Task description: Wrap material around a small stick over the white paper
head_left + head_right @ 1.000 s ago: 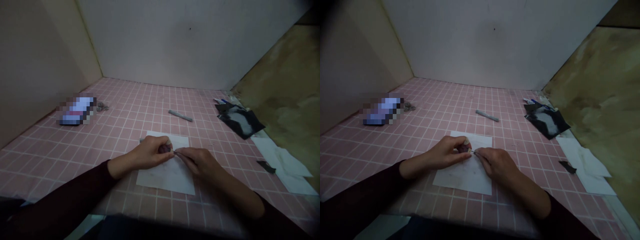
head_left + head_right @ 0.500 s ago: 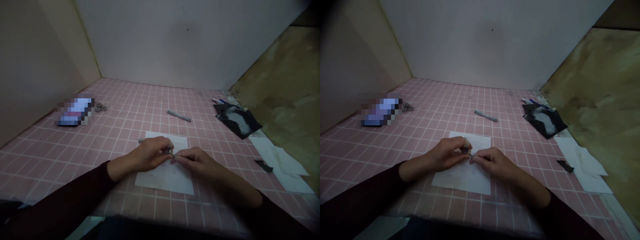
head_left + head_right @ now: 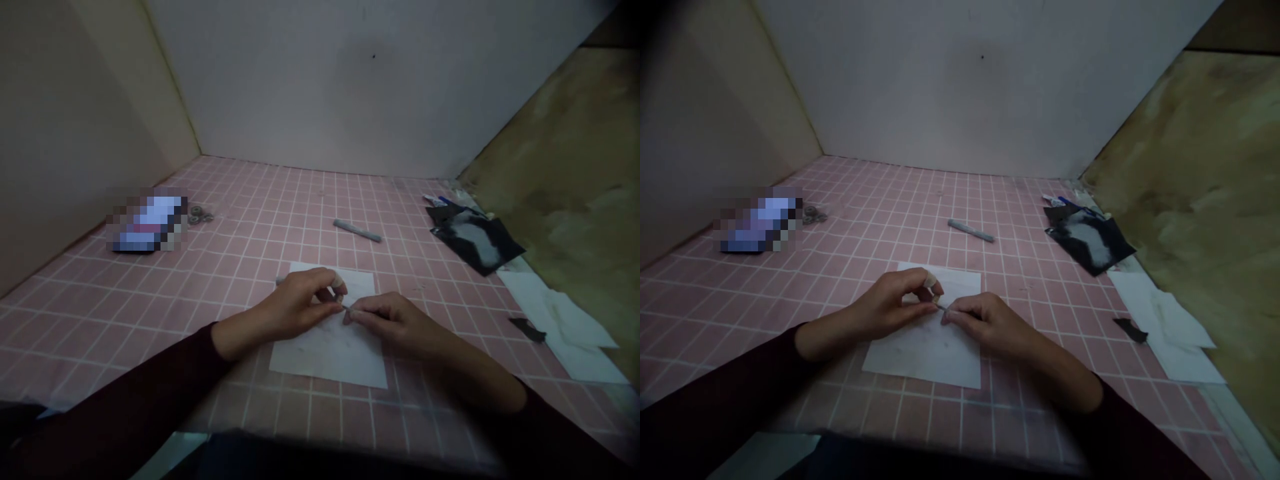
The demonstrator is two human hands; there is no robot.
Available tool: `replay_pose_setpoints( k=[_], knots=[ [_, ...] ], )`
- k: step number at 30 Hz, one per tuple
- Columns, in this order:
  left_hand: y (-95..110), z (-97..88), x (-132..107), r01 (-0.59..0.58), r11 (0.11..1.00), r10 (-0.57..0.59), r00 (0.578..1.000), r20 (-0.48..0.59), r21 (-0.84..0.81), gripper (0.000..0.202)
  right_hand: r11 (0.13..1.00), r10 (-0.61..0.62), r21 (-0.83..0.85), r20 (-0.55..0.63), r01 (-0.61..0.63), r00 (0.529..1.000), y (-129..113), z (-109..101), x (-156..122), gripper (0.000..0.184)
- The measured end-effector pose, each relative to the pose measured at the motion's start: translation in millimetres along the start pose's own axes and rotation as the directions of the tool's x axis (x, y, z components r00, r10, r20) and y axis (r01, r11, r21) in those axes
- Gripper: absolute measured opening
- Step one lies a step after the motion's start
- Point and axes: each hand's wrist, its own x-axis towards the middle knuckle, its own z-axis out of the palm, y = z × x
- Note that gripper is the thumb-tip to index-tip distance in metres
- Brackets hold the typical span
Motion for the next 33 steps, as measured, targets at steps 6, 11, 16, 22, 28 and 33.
replay_pose_setpoints(
  k=[6,11,16,22,28,33],
  knots=[
    [-6.1,0.7,0.4,0.143,0.981,-0.143,0.99,0.011,-0.13,0.022,0.964,-0.133,-0.254,-0.183,0.084,0.974,-0.8,10.6,-1.7,0.027],
    [-5.5,2.2,0.3,0.162,0.971,-0.164,0.986,0.002,-0.174,0.018,0.913,-0.218,-0.394,-0.256,0.104,0.942,6.3,11.1,-1.4,0.022],
    [-3.1,4.3,-0.1,0.136,0.968,-0.139,0.99,0.0,-0.213,0.015,0.878,-0.186,-0.475,-0.235,0.055,0.954,7.7,10.6,-1.4,0.024],
    [0.3,3.2,-0.7,0.086,0.988,-0.09,0.996,-0.027,-0.126,0.012,0.825,-0.211,-0.564,-0.255,0.033,0.944,6.7,13.2,-2.7,0.027],
    [1.0,4.4,0.4,0.115,0.989,-0.123,0.989,-0.079,-0.097,0.015,0.75,-0.276,-0.661,-0.277,0.026,0.921,9.3,17.4,-4.1,0.03],
    [0.3,4.2,-0.3,0.124,0.991,-0.128,0.988,-0.081,-0.056,0.015,0.796,-0.257,-0.605,-0.314,0.016,0.914,5.3,21.2,-4.1,0.03]
  ],
)
